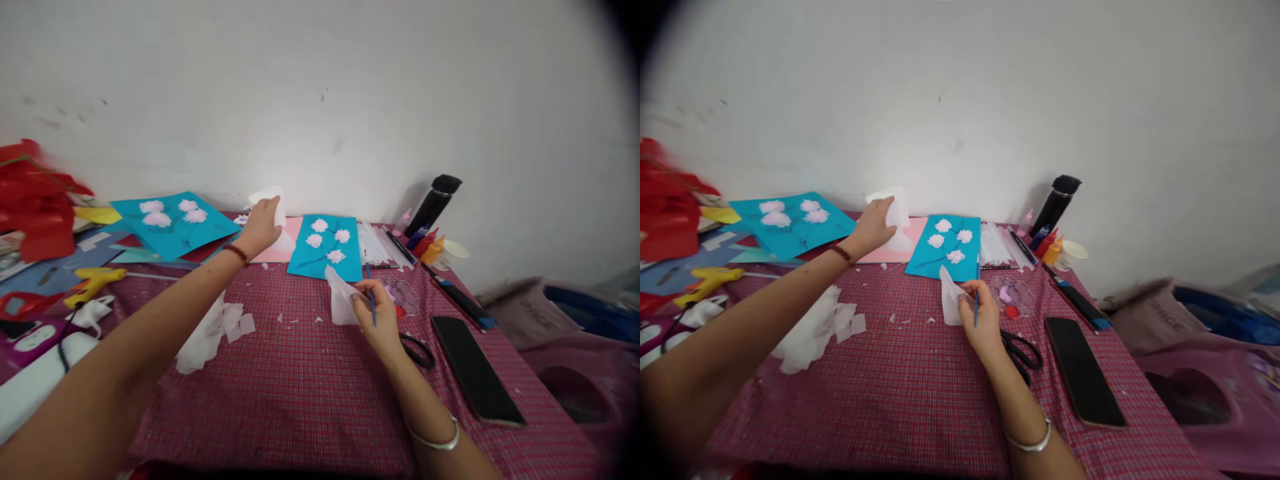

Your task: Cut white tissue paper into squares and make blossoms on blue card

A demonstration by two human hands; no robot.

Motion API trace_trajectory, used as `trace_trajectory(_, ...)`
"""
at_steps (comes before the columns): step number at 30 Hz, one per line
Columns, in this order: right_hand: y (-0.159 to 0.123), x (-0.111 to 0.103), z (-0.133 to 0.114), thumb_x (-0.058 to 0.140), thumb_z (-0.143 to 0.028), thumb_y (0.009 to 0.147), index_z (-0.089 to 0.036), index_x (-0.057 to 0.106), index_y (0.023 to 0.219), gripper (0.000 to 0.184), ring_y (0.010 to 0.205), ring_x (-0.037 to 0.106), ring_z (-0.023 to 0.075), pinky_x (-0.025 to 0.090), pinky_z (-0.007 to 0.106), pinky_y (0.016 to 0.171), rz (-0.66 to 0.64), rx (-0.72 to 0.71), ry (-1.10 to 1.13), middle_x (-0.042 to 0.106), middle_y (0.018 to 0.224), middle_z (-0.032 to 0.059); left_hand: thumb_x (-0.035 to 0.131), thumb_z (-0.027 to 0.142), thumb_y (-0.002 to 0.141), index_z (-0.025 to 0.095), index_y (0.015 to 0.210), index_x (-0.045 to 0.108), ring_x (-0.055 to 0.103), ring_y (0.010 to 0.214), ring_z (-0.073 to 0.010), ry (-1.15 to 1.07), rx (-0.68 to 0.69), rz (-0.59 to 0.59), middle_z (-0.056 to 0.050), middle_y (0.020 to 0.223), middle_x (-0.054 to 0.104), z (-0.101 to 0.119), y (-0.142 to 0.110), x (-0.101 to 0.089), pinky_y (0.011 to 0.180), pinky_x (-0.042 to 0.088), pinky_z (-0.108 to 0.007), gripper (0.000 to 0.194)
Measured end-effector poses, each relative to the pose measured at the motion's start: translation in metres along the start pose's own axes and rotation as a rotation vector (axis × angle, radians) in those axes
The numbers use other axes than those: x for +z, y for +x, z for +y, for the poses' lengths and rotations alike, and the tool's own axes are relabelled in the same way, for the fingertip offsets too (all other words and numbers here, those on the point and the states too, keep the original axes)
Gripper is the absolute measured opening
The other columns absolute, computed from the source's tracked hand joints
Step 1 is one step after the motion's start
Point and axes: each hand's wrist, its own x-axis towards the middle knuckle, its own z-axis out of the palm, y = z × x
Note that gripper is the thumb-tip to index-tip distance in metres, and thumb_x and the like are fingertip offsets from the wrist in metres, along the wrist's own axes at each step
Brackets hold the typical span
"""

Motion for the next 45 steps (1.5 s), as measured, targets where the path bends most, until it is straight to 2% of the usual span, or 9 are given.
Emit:
trace_trajectory(3,-0.003,0.003,0.0,0.055,-0.017,0.08,-0.022,0.055,0.096,0.017,0.076,0.056,0.0191,0.044,0.03,0.07,-0.088,-0.042,-0.063,0.059,0.086,0.0016,0.062,0.02,0.073,0.012,0.141,0.036,0.022,0.138,-0.0388,0.131,0.209,-0.028,-0.02,0.151,0.026,0.021,-0.018,0.0,0.111,0.016,-0.054,0.074)
trace_trajectory(8,-0.008,0.005,-0.008,0.053,-0.012,0.08,-0.022,0.055,0.094,0.018,0.076,0.058,0.0188,0.045,0.03,0.069,-0.214,-0.241,-0.201,0.061,0.086,0.0024,0.074,0.032,0.065,0.019,0.134,0.044,0.031,0.136,-0.0344,-0.067,0.467,-0.444,-0.017,0.149,0.033,0.05,-0.083,0.015,0.106,0.03,-0.05,0.076)
trace_trajectory(11,-0.014,0.006,-0.016,0.052,-0.008,0.079,-0.022,0.055,0.095,0.022,0.08,0.058,0.0191,0.045,0.03,0.071,-0.327,-0.31,-0.237,0.061,0.088,0.0028,0.07,0.026,0.07,0.019,0.106,0.062,0.034,0.134,-0.0306,-0.134,0.512,-0.394,-0.015,0.142,0.043,0.052,-0.113,0.019,0.106,0.032,-0.047,0.037)
trace_trajectory(14,-0.026,0.006,-0.027,0.052,-0.006,0.078,-0.022,0.055,0.096,0.024,0.079,0.056,0.0189,0.045,0.03,0.071,-0.403,-0.309,-0.265,0.061,0.087,0.0031,0.062,0.015,0.075,0.018,0.077,0.062,0.041,0.129,-0.0278,-0.056,0.495,-0.256,-0.011,0.125,0.057,0.049,-0.142,0.013,0.108,0.029,-0.047,0.004)
trace_trajectory(18,-0.054,0.004,-0.041,0.05,-0.002,0.072,-0.02,0.055,0.096,0.031,0.081,0.055,0.0203,0.044,0.032,0.073,-0.529,-0.356,-0.295,0.061,0.087,0.0043,0.054,0.012,0.081,0.017,0.089,0.061,0.056,0.108,-0.0238,0.086,0.528,-0.228,-0.008,0.104,0.066,0.044,-0.201,0.006,0.111,0.023,-0.051,0.012)
trace_trajectory(24,-0.102,-0.003,-0.045,0.05,-0.001,0.072,-0.02,0.056,0.099,0.033,0.087,0.055,0.0219,0.045,0.035,0.078,-0.683,-0.289,-0.369,0.062,0.091,0.0059,0.048,0.009,0.086,0.018,0.099,0.062,0.062,0.09,-0.0187,0.037,0.553,-0.233,-0.004,0.094,0.068,0.032,-0.272,0.018,0.102,0.039,-0.043,0.021)
trace_trajectory(33,-0.151,-0.025,-0.046,0.049,-0.002,0.082,-0.021,0.055,0.102,0.028,0.079,0.055,0.0198,0.043,0.031,0.07,-0.508,-0.219,-0.48,0.063,0.082,0.0038,0.048,0.008,0.084,0.017,0.095,0.06,0.059,0.108,-0.0209,-0.206,0.717,-0.277,-0.006,0.111,0.067,0.053,-0.289,0.006,0.104,0.041,-0.042,0.018)
trace_trajectory(39,-0.17,-0.035,-0.043,0.049,-0.002,0.082,-0.022,0.055,0.1,0.028,0.077,0.056,0.0184,0.044,0.03,0.068,-0.401,-0.173,-0.469,0.063,0.082,0.0034,0.042,0.011,0.09,0.017,0.095,0.055,0.064,0.079,-0.0187,-0.282,0.727,-0.25,-0.004,0.084,0.068,0.065,-0.287,0.006,0.074,0.055,-0.034,0.015)
trace_trajectory(45,-0.163,-0.035,-0.052,0.047,-0.003,0.084,-0.023,0.054,0.102,0.028,0.078,0.058,0.0182,0.046,0.031,0.069,-0.423,-0.22,-0.476,0.065,0.084,0.0027,0.052,0.026,0.088,0.018,0.109,0.052,0.06,0.096,-0.0235,-0.285,0.458,-0.339,-0.009,0.105,0.063,0.068,-0.267,0.01,0.082,0.052,-0.039,0.023)
